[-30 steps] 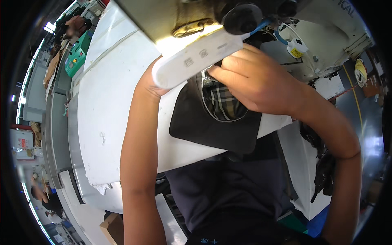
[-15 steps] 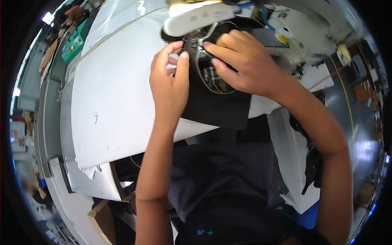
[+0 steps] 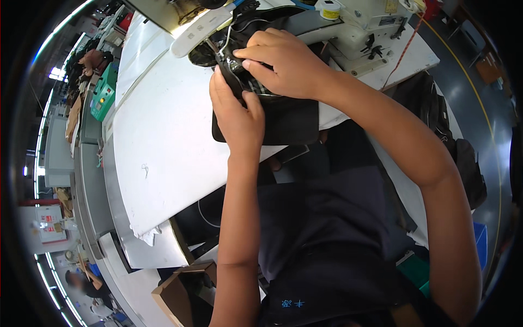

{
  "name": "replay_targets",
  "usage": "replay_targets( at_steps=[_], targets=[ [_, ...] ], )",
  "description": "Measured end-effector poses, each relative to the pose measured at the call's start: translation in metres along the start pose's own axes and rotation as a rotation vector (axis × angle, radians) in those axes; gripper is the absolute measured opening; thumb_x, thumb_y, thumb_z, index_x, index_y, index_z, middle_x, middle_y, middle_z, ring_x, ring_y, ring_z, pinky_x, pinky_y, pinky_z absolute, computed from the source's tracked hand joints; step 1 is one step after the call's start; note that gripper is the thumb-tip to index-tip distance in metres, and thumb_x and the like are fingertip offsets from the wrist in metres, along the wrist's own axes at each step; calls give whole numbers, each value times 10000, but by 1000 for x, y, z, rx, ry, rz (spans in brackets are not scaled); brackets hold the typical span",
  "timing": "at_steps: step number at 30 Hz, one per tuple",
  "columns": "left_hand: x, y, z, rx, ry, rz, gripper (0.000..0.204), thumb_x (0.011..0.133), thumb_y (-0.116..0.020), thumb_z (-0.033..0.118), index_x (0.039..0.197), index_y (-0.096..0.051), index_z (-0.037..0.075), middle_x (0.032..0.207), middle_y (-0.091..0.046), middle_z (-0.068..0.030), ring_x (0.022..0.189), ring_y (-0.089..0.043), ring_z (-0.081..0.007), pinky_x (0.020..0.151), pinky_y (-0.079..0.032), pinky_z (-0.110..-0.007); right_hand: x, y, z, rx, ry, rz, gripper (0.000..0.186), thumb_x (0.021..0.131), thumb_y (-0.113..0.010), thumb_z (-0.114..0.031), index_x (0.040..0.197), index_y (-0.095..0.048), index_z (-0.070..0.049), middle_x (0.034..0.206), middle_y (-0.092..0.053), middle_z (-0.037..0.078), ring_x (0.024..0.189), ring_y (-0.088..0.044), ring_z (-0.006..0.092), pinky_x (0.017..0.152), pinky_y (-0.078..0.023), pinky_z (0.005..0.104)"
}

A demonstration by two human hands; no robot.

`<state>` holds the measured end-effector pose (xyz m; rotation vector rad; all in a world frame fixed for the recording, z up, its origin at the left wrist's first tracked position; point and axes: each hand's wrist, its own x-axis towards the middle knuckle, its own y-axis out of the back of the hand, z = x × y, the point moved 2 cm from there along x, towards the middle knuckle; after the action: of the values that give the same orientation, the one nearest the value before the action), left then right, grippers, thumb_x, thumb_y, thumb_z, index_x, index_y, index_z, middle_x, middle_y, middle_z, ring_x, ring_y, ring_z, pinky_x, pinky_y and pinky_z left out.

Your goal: The recorder is sewing and assembling a dark green leather-like bag using an industrial sewing machine.

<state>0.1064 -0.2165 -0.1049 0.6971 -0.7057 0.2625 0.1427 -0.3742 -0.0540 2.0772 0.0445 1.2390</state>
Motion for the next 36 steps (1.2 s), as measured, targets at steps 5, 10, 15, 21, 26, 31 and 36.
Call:
replay_targets(
  at_steps=[5, 10, 15, 21, 26, 31, 36],
  targets=[
    [22, -7, 20, 60, 121, -14, 540, 907, -554, 39, 1427, -446, -58, 1413, -507, -306, 1231, -564, -488, 1035, -477, -506, 6, 3, 3, 27, -21, 21, 205, 966, -625, -149, 1057, -766, -31, 897, -654, 70, 904, -613, 269, 860, -485, 398],
    [8, -3, -2, -13, -17, -52, 600, 934, -480, 28, 1513, -365, -80, 1455, -476, -319, 1342, -491, -465, 1128, -398, -496, 3, -4, 0, 66, -14, 51, 185, 951, -643, -137, 1083, -748, -62, 990, -671, 72, 957, -629, 286, 869, -499, 408],
    [1, 0, -9, -102, -10, -55, 649, 903, -464, -50, 1540, -342, -76, 1493, -442, -303, 1341, -498, -438, 1159, -373, -474, -43, -7, -26, 87, -64, 221, 184, 912, -686, -98, 1087, -725, -60, 1019, -710, 86, 951, -658, 280, 854, -508, 384],
    [-19, -9, -2, -405, 242, 85, 576, 957, -515, -61, 1526, -434, -29, 1478, -489, -170, 1010, -565, -138, 761, -507, -238, -70, -25, -15, 210, -394, -72, 239, 952, -676, -263, 838, -726, -59, 838, -697, 99, 848, -665, 285, 817, -462, 431],
    [-8, 24, -1, -194, 60, 62, 450, 977, -517, -51, 1413, -605, 12, 1290, -635, -135, 941, -599, -117, 767, -509, -259, -54, -15, -40, 623, -664, -297, 289, 1022, -650, -254, 1071, -734, 18, 822, -707, 74, 741, -649, 136, 689, -508, 311],
    [5, 26, 9, -169, 176, 64, 374, 1026, -575, 22, 1398, -621, 27, 1143, -687, -42, 783, -565, -41, 731, -478, -196, -17, -46, -24, 788, -795, -122, 331, 1036, -654, -296, 1030, -762, 18, 810, -695, -3, 692, -593, 59, 631, -486, 234],
    [9, 35, -1, -378, 321, -6, 356, 1024, -603, 28, 1380, -628, 43, 1193, -653, -84, 827, -620, -89, 747, -511, -246, -20, -64, -29, 883, -791, 113, 311, 1035, -658, -253, 938, -752, 27, 773, -687, 12, 693, -595, 62, 652, -499, 232]
  ],
)
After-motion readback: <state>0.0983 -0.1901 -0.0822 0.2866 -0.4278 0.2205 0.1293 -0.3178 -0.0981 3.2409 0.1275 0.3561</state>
